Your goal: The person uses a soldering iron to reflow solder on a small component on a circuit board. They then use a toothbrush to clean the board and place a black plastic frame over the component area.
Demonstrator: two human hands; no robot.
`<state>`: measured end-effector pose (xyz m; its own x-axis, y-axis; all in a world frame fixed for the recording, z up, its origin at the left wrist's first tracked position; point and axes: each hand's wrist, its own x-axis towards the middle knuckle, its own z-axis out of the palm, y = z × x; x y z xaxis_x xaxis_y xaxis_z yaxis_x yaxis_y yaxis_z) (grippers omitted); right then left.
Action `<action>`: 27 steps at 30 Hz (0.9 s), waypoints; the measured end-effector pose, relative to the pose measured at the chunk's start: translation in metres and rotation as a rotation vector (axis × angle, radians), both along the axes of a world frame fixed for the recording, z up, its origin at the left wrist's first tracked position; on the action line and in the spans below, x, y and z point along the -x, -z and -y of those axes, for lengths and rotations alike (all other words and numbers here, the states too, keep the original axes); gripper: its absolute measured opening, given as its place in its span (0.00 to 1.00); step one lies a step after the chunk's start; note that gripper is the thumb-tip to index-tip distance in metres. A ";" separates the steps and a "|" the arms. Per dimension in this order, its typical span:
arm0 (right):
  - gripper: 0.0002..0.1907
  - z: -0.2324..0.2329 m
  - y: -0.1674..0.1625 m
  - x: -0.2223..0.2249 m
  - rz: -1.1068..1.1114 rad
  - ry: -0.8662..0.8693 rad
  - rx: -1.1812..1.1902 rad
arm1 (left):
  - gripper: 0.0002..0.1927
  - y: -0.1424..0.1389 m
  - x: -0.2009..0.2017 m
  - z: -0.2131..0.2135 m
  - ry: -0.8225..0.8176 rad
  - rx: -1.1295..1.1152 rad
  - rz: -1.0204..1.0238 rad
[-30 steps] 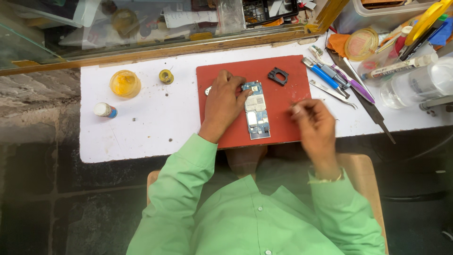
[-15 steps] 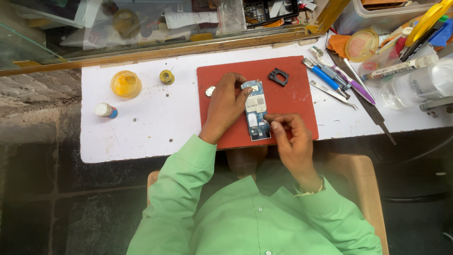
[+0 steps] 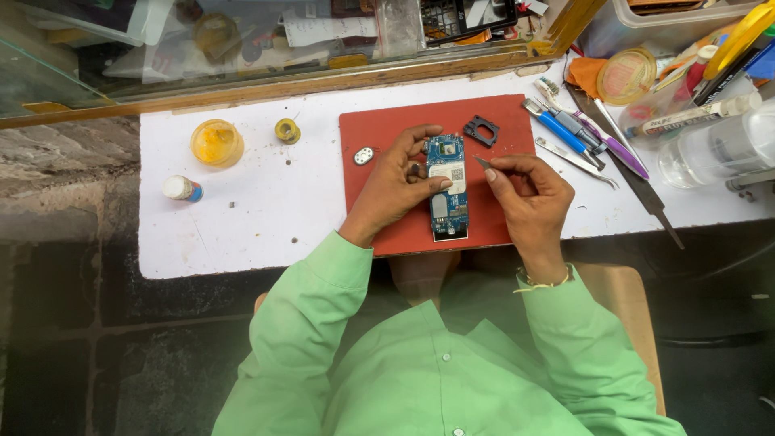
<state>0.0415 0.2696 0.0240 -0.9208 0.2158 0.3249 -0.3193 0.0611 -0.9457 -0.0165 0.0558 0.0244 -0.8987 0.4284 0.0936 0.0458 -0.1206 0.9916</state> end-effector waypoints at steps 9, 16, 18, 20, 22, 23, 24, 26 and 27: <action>0.07 0.000 0.001 0.006 0.014 -0.032 0.030 | 0.36 -0.007 -0.006 0.002 0.021 -0.012 -0.056; 0.06 0.003 -0.007 0.002 -0.076 -0.037 -0.102 | 0.35 -0.009 -0.009 0.001 -0.003 0.022 -0.079; 0.06 0.004 -0.010 0.001 -0.089 -0.012 -0.160 | 0.35 -0.010 -0.009 0.001 0.004 0.006 -0.079; 0.06 0.006 -0.012 0.001 -0.090 0.007 -0.194 | 0.35 -0.010 -0.010 0.001 0.009 -0.005 -0.079; 0.06 0.006 -0.014 0.001 -0.078 0.021 -0.202 | 0.36 -0.010 -0.010 0.001 0.012 -0.013 -0.080; 0.06 0.006 -0.014 0.001 -0.087 0.026 -0.217 | 0.36 -0.010 -0.010 0.001 0.013 -0.013 -0.080; 0.06 0.006 -0.014 0.002 -0.096 0.030 -0.231 | 0.36 -0.010 -0.010 0.001 0.014 -0.014 -0.080; 0.06 0.006 -0.014 0.002 -0.108 0.032 -0.242 | 0.36 -0.010 -0.010 0.001 0.015 -0.016 -0.081; 0.06 0.006 -0.014 0.002 -0.110 0.028 -0.238 | 0.36 -0.010 -0.010 0.001 0.014 -0.017 -0.082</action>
<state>0.0397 0.2633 0.0379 -0.8716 0.1464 0.4678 -0.4148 0.2881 -0.8631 -0.0069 0.0549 0.0343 -0.8816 0.4390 0.1736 0.1244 -0.1386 0.9825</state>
